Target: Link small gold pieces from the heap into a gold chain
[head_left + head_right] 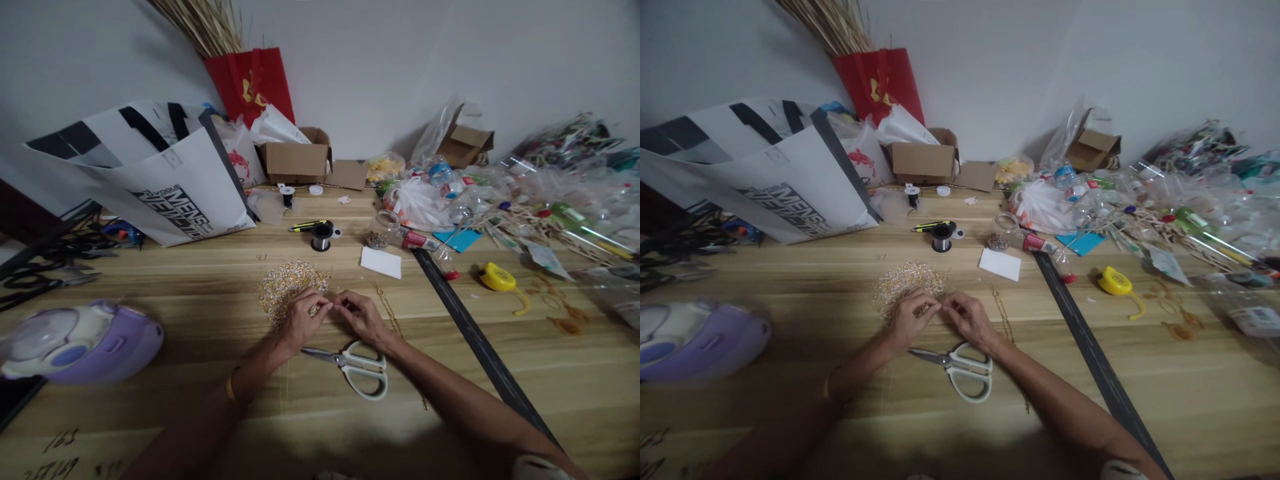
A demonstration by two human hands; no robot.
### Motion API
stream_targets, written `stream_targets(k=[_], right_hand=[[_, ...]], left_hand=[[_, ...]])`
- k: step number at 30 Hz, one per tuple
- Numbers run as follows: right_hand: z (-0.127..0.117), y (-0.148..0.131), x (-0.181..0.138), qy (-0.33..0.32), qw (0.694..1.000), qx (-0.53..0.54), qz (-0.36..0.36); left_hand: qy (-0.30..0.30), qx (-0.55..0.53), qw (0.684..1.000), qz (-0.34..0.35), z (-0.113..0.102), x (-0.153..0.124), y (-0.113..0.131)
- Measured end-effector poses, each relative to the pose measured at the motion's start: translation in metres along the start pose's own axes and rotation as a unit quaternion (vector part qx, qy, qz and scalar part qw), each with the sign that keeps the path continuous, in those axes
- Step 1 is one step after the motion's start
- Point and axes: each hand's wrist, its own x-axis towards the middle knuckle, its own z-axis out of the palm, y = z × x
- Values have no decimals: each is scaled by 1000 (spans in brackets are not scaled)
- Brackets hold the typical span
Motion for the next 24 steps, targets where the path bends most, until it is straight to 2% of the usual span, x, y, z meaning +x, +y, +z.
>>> stream_targets(k=[10, 17, 24], right_hand=[[1, 4, -1, 13, 995, -75, -64], [-3, 5, -2, -20, 987, -125, -97], [-5, 7, -2, -20, 985, -141, -101]], left_hand=[[-12, 3, 1000, 3, 2, -1, -3], [-19, 5, 1000, -5, -1, 0, 1], [-67, -15, 997, -37, -6, 7, -1]])
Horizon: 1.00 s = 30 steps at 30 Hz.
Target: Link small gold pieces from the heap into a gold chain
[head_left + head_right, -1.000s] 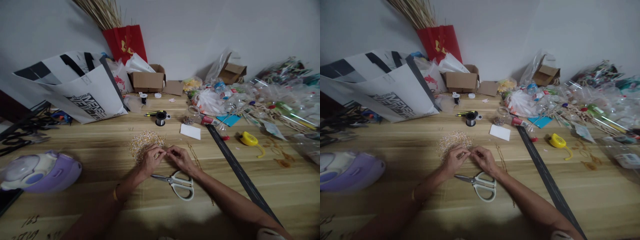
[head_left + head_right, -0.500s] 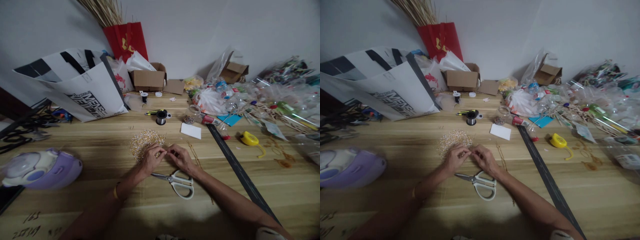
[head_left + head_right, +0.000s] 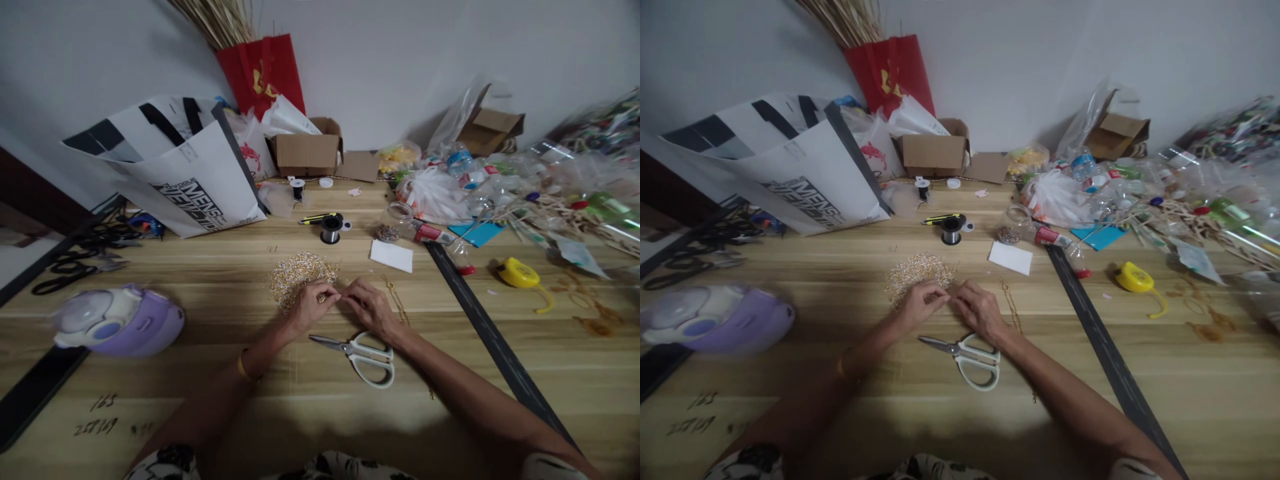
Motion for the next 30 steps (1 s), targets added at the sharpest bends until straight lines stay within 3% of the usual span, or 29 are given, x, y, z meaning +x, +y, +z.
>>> stream_targets(k=[5, 13, 23, 30], right_hand=[[0, -1, 0, 16, 1000, -7, 11], [-9, -7, 4, -28, 999, -15, 3], [-24, -18, 12, -54, 998, -25, 8], [-20, -16, 15, -80, 997, 16, 15]], left_hand=[[-30, 19, 999, -14, -6, 5, 2], [-76, 42, 996, -13, -16, 12, 7], [-42, 28, 998, -37, -36, -2, -4], [-39, 51, 997, -35, -43, -19, -11]])
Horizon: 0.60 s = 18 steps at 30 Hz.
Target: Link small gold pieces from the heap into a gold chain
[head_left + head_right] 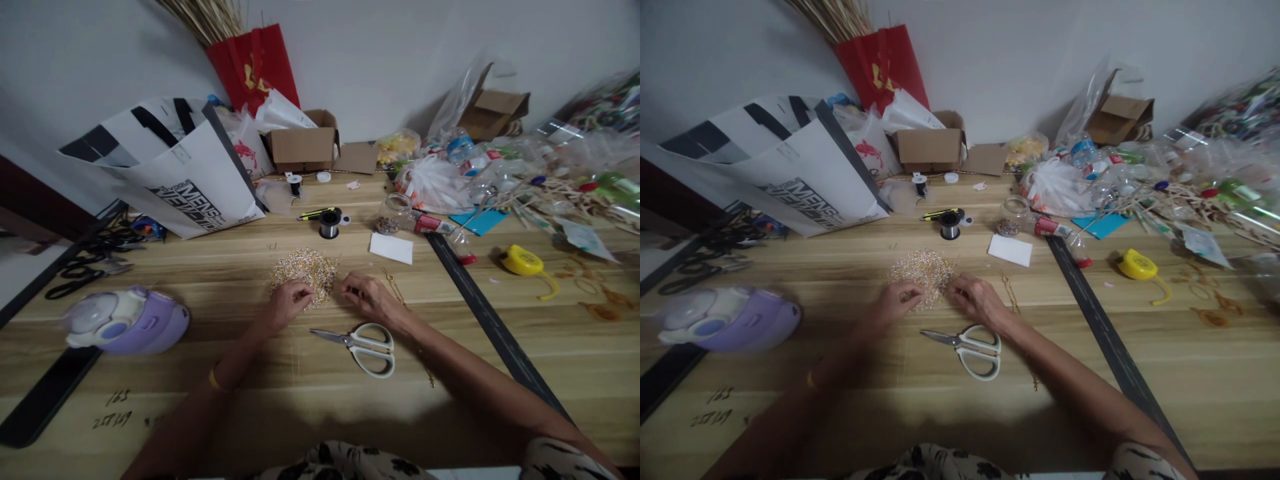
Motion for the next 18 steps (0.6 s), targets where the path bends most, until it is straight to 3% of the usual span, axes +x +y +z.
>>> stream_targets(k=[8, 18], right_hand=[[10, -1, 11, -55, 998, 13, -1], [29, 7, 15, -18, 995, 78, 55]], left_hand=[[-103, 147, 981, 68, -1, -11, 14], [-144, 239, 956, 91, -5, -17, 13]])
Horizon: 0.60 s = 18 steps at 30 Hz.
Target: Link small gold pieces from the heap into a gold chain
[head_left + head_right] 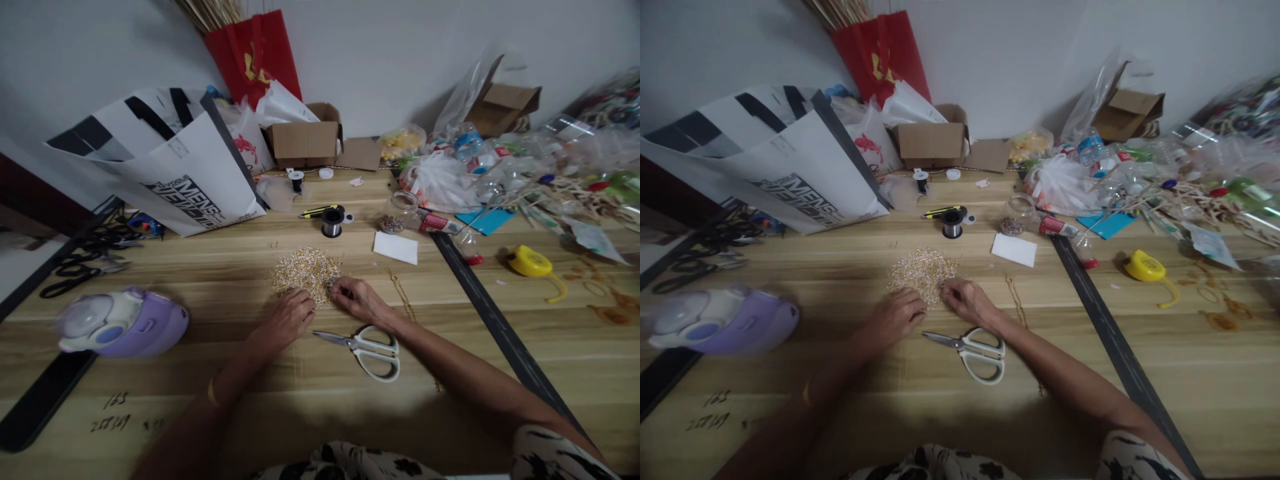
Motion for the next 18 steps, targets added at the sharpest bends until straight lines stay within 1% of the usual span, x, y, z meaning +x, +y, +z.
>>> stream_targets(k=[4, 9, 15, 18], right_hand=[[5, 5, -3, 12, 1000, 20, -2], [9, 12, -5, 18, 999, 25, -7], [11, 15, -5, 10, 999, 45, -2], [10, 15, -5, -2, 998, 57, 10]], left_hand=[[-6, 2, 1000, -5, -2, -3, -10], [-4, -15, 1000, -13, 2, -6, -22], [-28, -37, 999, -21, 0, -4, -19], [-28, -33, 999, -22, 0, -4, -17]])
